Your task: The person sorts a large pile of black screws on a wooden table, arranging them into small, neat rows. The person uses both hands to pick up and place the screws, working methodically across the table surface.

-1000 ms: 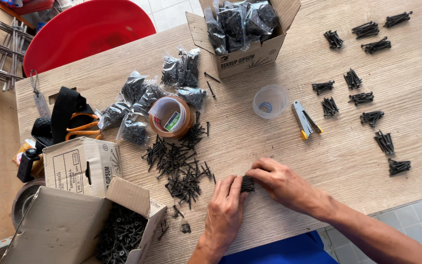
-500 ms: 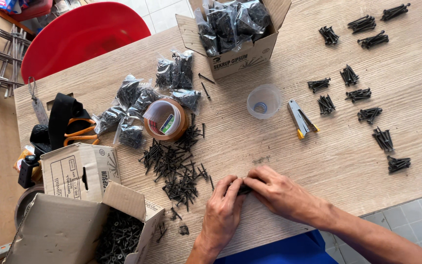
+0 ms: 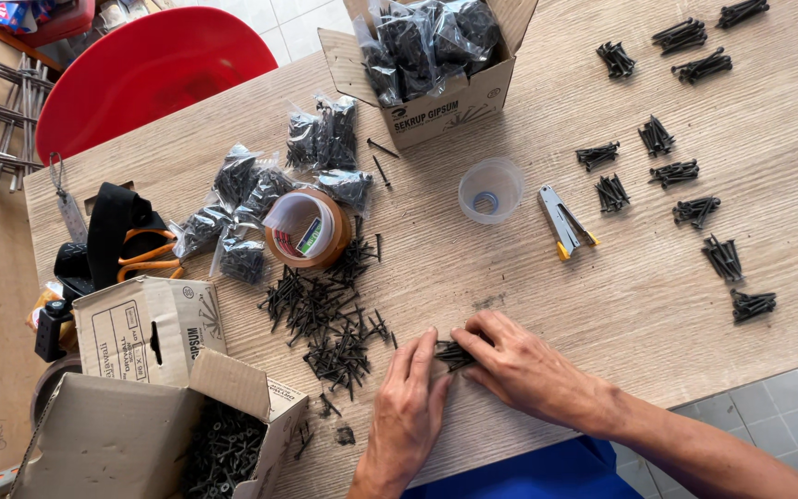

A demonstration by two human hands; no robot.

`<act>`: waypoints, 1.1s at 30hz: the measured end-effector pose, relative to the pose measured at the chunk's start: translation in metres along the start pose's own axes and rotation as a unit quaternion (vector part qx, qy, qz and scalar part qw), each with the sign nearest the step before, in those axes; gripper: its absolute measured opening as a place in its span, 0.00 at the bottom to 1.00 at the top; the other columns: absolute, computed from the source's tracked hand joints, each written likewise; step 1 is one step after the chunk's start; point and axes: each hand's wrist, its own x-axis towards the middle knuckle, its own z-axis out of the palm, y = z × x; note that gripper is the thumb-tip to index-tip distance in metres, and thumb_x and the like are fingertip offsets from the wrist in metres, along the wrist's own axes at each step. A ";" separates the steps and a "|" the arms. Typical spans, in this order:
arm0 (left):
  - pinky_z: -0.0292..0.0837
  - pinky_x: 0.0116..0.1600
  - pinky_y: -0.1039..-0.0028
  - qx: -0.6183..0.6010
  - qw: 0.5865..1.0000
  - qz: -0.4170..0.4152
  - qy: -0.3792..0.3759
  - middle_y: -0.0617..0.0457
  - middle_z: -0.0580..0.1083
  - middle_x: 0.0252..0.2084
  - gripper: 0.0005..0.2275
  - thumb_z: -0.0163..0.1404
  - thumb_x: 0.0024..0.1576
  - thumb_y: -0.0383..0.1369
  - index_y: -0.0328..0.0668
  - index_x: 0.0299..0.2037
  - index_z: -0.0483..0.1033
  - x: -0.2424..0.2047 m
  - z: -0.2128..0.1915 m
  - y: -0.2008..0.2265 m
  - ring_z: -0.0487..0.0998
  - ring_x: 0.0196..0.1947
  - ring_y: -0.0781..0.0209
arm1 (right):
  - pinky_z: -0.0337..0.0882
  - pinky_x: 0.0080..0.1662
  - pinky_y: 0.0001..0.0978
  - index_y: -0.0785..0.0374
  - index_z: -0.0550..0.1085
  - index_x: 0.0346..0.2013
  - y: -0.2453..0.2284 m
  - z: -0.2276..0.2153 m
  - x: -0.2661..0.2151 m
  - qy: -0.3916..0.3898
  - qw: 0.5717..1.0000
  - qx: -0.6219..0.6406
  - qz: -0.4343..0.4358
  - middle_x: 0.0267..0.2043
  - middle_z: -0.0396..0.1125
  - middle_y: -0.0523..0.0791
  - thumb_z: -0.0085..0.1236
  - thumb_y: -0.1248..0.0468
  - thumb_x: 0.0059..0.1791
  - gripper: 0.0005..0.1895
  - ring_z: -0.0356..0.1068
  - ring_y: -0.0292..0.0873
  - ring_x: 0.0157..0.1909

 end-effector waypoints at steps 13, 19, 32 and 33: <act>0.74 0.65 0.61 -0.088 0.996 -0.027 0.000 0.36 0.72 0.59 0.24 0.49 0.64 0.24 0.30 0.72 0.61 0.000 0.009 0.006 0.78 0.56 0.43 | 0.71 0.44 0.45 0.64 0.72 0.48 -0.016 0.002 -0.001 0.055 0.998 -0.029 -0.006 0.41 0.62 0.49 0.52 0.62 0.58 0.08 0.65 0.53 0.42; 0.77 0.62 0.59 -0.122 0.992 0.015 -0.022 0.33 0.72 0.59 0.22 0.49 0.66 0.26 0.27 0.71 0.61 0.017 0.023 0.025 0.78 0.55 0.41 | 0.71 0.51 0.47 0.69 0.73 0.54 -0.006 -0.006 -0.034 0.109 0.992 -0.055 0.014 0.46 0.67 0.52 0.52 0.67 0.56 0.13 0.69 0.55 0.45; 0.75 0.39 0.49 -0.011 0.980 0.158 -0.117 0.33 0.71 0.61 0.14 0.50 0.63 0.26 0.27 0.57 0.72 0.101 0.094 0.095 0.73 0.49 0.36 | 0.73 0.55 0.48 0.50 0.79 0.58 0.141 -0.093 -0.101 0.144 0.931 -0.259 0.212 0.55 0.71 0.43 0.61 0.54 0.53 0.19 0.69 0.51 0.55; 0.75 0.38 0.49 -0.011 0.980 0.163 -0.117 0.32 0.70 0.61 0.15 0.53 0.62 0.26 0.27 0.57 0.71 0.107 0.098 0.099 0.73 0.47 0.36 | 0.73 0.54 0.48 0.47 0.79 0.59 0.146 -0.098 -0.097 0.133 0.935 -0.253 0.212 0.58 0.71 0.40 0.61 0.54 0.53 0.19 0.68 0.50 0.56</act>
